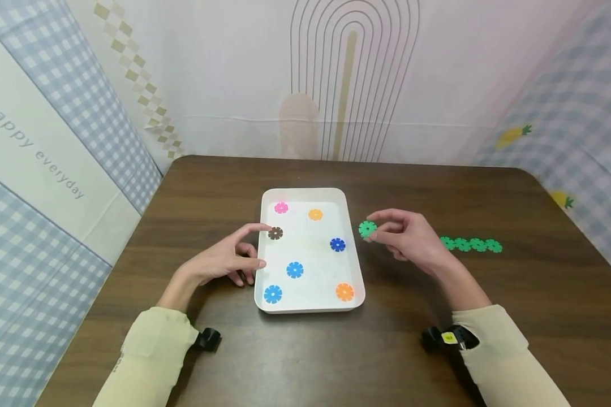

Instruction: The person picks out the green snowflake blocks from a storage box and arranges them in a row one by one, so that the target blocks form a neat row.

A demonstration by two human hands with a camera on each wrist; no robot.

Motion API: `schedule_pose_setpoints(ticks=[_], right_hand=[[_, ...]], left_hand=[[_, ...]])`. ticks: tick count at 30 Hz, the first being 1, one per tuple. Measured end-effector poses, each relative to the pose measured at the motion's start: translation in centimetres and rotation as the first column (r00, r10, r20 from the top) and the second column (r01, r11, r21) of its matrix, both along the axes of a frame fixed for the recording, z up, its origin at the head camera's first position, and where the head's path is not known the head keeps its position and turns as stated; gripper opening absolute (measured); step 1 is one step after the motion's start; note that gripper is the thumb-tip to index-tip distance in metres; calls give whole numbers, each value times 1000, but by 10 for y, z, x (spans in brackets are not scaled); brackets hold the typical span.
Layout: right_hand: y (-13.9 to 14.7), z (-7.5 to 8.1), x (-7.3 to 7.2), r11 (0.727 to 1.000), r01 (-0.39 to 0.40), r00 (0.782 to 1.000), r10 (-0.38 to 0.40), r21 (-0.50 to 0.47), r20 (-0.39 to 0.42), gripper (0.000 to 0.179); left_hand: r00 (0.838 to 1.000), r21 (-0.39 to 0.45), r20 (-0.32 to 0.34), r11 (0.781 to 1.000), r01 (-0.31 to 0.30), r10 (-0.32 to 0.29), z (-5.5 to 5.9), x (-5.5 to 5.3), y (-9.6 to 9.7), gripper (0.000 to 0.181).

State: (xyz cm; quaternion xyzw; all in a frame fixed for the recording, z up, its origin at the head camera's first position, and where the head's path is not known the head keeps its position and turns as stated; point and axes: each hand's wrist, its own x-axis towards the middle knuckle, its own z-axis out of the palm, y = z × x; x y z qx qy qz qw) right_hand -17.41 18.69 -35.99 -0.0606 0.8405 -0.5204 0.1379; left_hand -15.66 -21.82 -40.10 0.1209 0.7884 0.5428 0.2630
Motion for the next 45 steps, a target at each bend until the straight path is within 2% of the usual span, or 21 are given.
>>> schedule_pose_setpoints(ticks=[12, 20, 37, 41, 45], right_hand=[[36, -6, 11, 999, 21, 999, -22, -26, -37, 44], [57, -14, 14, 995, 28, 999, -31, -101, -32, 43], [88, -23, 10, 979, 124, 992, -122, -162, 18, 36], [100, -25, 8, 966, 155, 988, -154, -207, 20, 34], [115, -27, 6, 958, 198, 980, -199, -209, 18, 34]], left_hand=[[1000, 1, -6, 1000, 2, -2, -2, 0, 0, 78], [1000, -7, -8, 1000, 0, 0, -2, -1, -1, 78], [1000, 7, -9, 1000, 4, -4, -2, -1, 0, 77], [1000, 11, -8, 1000, 5, -5, -2, 0, -1, 77], [1000, 5, -9, 1000, 7, -7, -2, -1, -1, 78]])
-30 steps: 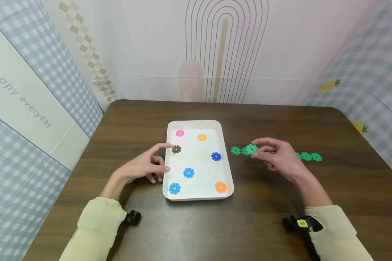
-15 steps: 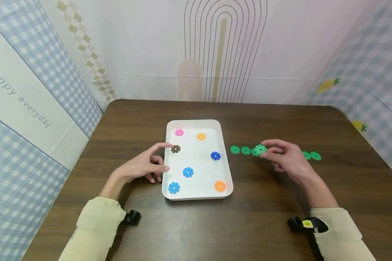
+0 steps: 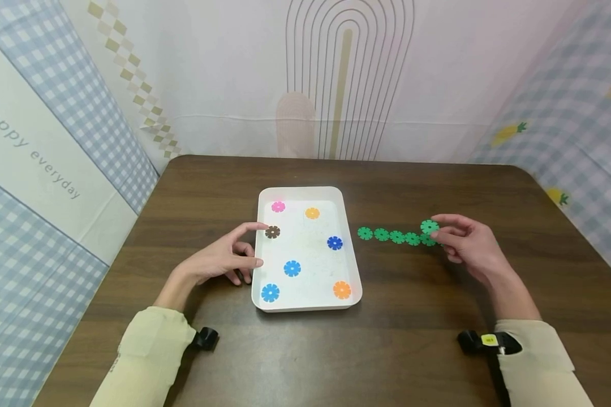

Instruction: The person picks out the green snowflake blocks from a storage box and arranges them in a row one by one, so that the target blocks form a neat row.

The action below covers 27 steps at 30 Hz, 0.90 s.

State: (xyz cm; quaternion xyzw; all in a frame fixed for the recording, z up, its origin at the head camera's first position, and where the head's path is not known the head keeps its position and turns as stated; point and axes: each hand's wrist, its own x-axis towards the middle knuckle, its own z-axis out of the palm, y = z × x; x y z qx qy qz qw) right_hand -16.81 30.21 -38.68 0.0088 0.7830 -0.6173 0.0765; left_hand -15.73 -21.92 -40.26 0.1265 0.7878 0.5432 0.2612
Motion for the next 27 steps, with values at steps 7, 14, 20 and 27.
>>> schedule_pose_setpoints(ticks=[7, 14, 20, 27], right_hand=[[31, -3, -2, 995, 93, 995, -92, -29, 23, 32], [58, -1, 2, 975, 204, 979, -201, -84, 42, 28], [83, -4, 4, 947, 321, 942, -322, 29, 88, 28], [104, -8, 6, 904, 426, 891, -427, 42, 152, 26]], left_hand=[[1000, -8, -1, 1000, -2, 2, 0, 0, 0, 78], [1000, -13, -4, 1000, -1, 1, 0, -1, -1, 77], [1000, -19, -6, 1000, -1, 1, 0, 0, -1, 78], [1000, -28, -4, 1000, -6, 6, 0, -1, -1, 78]])
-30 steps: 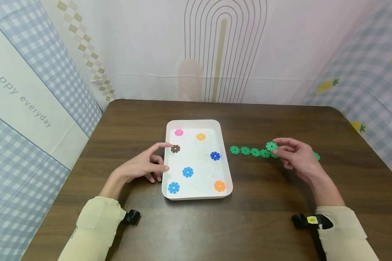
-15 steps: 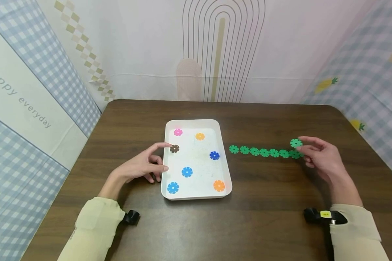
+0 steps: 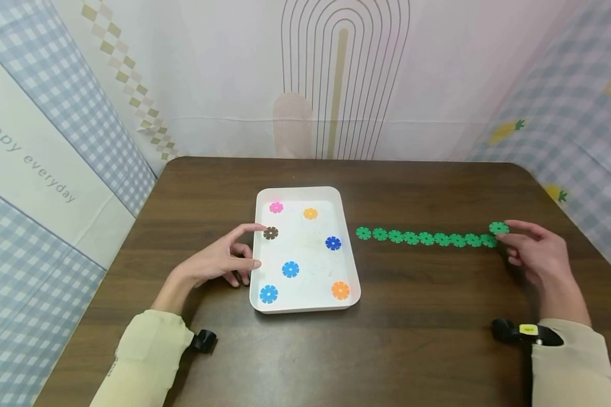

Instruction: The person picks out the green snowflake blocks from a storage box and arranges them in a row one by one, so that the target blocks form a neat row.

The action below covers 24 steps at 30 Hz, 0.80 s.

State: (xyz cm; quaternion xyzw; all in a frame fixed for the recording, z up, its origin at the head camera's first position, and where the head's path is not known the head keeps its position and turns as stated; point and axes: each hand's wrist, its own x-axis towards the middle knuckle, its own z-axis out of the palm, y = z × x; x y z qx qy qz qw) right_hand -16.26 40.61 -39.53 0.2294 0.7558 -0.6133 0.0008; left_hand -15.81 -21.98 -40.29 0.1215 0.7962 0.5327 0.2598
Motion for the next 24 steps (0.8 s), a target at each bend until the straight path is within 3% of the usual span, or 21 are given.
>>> schedule_pose_setpoints(ticks=[8, 16, 24], right_hand=[[11, -4, 2, 998, 51, 999, -51, 24, 2, 22], [13, -9, 2, 974, 37, 996, -55, 224, 76, 17], [14, -10, 4, 958, 26, 994, -56, 287, 97, 14]], left_hand=[[1000, 5, 4, 1000, -2, 2, -1, 0, 0, 78], [1000, 21, 12, 1000, -6, 6, 1, 1, 1, 79], [1000, 21, 16, 1000, -3, 3, 1, 0, 0, 78]])
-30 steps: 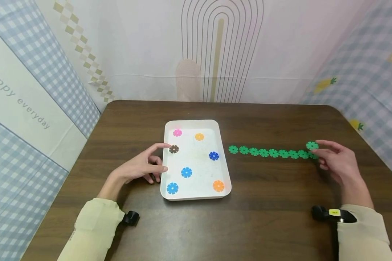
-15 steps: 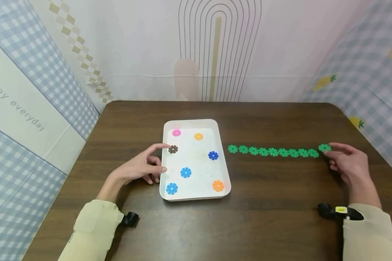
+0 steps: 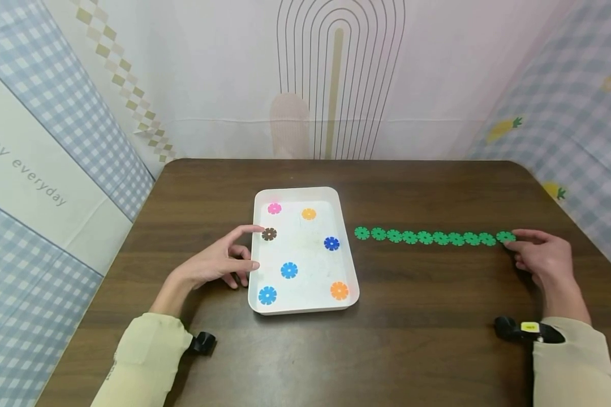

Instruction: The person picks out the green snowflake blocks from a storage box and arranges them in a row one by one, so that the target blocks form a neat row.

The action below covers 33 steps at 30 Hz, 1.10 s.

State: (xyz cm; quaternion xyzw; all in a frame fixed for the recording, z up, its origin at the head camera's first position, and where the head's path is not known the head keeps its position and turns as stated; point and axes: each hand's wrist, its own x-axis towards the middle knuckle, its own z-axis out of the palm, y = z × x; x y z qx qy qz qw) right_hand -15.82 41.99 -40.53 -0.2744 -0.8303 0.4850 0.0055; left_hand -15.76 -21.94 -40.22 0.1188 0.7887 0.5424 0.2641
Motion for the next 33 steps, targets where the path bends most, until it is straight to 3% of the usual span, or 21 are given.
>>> schedule_pose_setpoints(ticks=[12, 17, 20, 22, 24, 27, 29, 30, 33], right_hand=[[2, 3, 2, 1000, 11, 1000, -11, 16, 3, 16], [-6, 19, 3, 1000, 29, 996, -28, 7, -80, 17], [-21, 34, -1, 999, 11, 990, -3, 53, -143, 13], [-36, 44, -4, 992, -27, 982, 50, 122, -184, 7], [-53, 55, -7, 979, -63, 966, 109, 195, -234, 13], [-78, 70, -10, 956, -100, 924, 193, 276, -332, 23], [-94, 78, -11, 938, -134, 884, 258, 319, -390, 28], [-103, 82, -11, 925, -156, 864, 298, 347, -406, 32], [-127, 90, -12, 843, -268, 804, 463, 466, -374, 46]], left_hand=[[1000, 4, 5, 1000, 1, -1, -2, -2, 2, 79], [1000, 1, 6, 1000, 10, -10, -3, -5, 2, 78], [1000, -2, -3, 1000, 26, -26, -1, -5, 1, 78], [999, -9, -11, 999, 34, -34, 2, -5, -1, 77], [999, -16, -36, 999, 38, -38, 6, -5, -4, 77], [992, -42, -122, 999, 6, -11, 16, -5, -7, 72], [969, -102, -245, 994, -48, 22, 25, -6, -7, 67], [948, -146, -317, 986, -84, 34, 30, -6, -6, 65], [853, -287, -521, 937, -200, 22, 44, -8, 0, 62]])
